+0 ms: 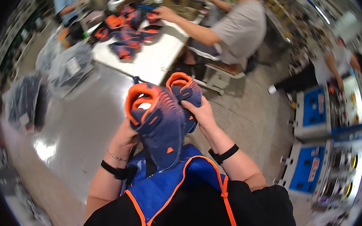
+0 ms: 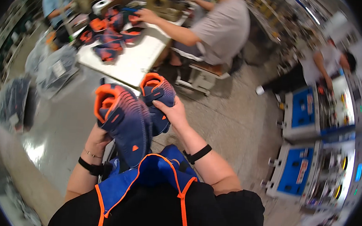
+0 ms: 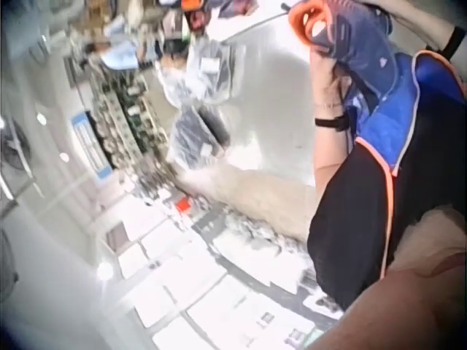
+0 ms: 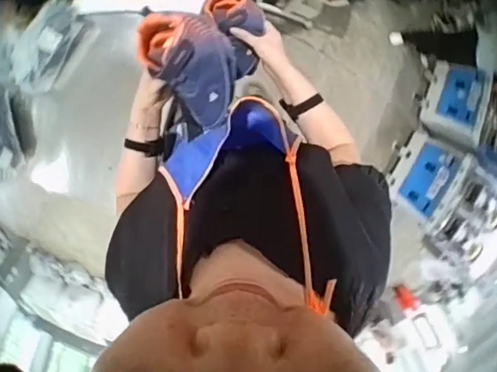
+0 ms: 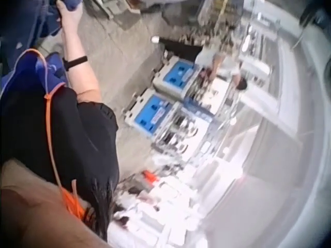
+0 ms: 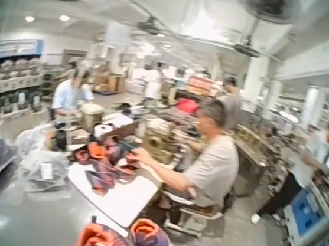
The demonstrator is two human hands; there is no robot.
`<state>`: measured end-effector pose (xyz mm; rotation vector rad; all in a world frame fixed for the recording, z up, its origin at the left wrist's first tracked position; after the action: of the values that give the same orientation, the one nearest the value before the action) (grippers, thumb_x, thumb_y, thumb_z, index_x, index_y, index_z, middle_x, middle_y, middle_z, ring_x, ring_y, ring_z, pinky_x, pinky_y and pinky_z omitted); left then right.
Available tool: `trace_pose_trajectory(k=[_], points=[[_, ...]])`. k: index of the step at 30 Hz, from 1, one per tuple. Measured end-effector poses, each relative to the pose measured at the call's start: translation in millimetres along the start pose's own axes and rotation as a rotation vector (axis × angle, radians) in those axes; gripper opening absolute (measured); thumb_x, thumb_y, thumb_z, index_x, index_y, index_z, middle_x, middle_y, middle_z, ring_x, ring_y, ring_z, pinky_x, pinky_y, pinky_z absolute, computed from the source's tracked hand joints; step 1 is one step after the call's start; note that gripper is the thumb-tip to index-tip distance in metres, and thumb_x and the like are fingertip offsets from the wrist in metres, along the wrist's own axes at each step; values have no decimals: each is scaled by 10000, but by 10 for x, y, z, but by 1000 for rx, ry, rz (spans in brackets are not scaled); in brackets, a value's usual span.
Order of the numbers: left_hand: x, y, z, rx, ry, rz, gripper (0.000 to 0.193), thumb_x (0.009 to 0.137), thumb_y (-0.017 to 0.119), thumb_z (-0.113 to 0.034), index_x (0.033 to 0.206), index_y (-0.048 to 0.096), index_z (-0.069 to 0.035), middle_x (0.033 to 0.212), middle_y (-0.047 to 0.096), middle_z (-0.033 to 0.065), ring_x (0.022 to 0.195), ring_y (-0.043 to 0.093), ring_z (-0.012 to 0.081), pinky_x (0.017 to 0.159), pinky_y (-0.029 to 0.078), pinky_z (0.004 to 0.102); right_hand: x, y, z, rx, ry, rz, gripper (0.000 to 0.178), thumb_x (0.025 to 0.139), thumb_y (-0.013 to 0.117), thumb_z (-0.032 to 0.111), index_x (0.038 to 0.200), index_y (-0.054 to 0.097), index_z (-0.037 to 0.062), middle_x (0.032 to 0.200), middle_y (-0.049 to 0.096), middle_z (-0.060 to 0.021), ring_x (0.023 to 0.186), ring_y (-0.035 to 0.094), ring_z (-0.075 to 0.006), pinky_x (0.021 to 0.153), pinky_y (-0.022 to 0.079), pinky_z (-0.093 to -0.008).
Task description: Load shoe uppers onto a lasting machine and operate the machine to shape the heel.
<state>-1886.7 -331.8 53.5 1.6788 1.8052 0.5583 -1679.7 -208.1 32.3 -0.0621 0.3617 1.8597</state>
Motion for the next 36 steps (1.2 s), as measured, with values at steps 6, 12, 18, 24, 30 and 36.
trace_pose_trajectory(k=[6, 12, 18, 24, 30, 36], points=[[382, 1674, 1677, 180, -319, 385, 399, 845, 722, -124, 1199, 580, -6, 1071, 681, 30, 953, 660, 136, 871, 526, 309, -1566, -1920, 97, 161, -191, -315, 332, 839, 711, 34, 1150, 598, 11, 1075, 682, -49, 930, 641, -121, 848, 517, -284], [100, 3204, 3029, 152, -607, 753, 609, 784, 818, -312, 1260, 560, -35, 1175, 652, 32, 1071, 624, 165, 969, 487, 368, -3151, -3289, 241, 337, -305, -643, 340, 837, 717, 36, 1156, 602, 11, 1048, 687, -50, 922, 648, -135, 844, 520, -280], [489, 4051, 4010, 90, -738, 525, 452, 936, 647, -277, 1286, 530, -15, 1253, 625, 102, 1114, 619, 236, 1008, 477, 401, -4366, -4664, -233, 892, -389, -1089, 400, 898, 702, 183, 1254, 574, 53, 1159, 661, -68, 1061, 632, -178, 918, 507, -326], [1041, 4396, 5227, 111, -1017, 262, 445, 942, 620, -213, 1337, 504, -46, 1345, 568, 127, 1242, 532, 295, 1105, 370, 488, -5008, -6029, -446, 1087, -595, -1176, 415, 915, 684, 221, 1281, 556, 73, 1210, 647, -72, 1085, 634, -220, 932, 514, -363], [1613, 5453, 6704, 350, -1181, 341, 419, 929, 639, -168, 1309, 528, -29, 1304, 594, 146, 1200, 566, 312, 1074, 411, 482, -5363, -7395, -491, 1220, -568, -1544, 395, 889, 705, 141, 1252, 567, 73, 1201, 656, -89, 1057, 654, -244, 941, 526, -405], [1831, 7411, 8121, 190, -1305, 690, 365, 924, 603, -67, 1276, 538, 3, 1277, 602, 156, 1169, 585, 306, 1062, 443, 438, -5830, -8510, -34, 1142, -729, -1541, 389, 906, 686, 266, 1236, 595, 82, 1201, 662, -90, 1103, 632, -274, 1010, 476, -459]])
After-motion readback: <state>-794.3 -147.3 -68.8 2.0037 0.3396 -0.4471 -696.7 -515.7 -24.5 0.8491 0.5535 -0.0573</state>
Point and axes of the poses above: each hand's wrist, its own x-axis towards the middle knuckle, its own y-axis out of the palm, z = x × y, the point moved 5 cm from there along x, towards the middle knuckle
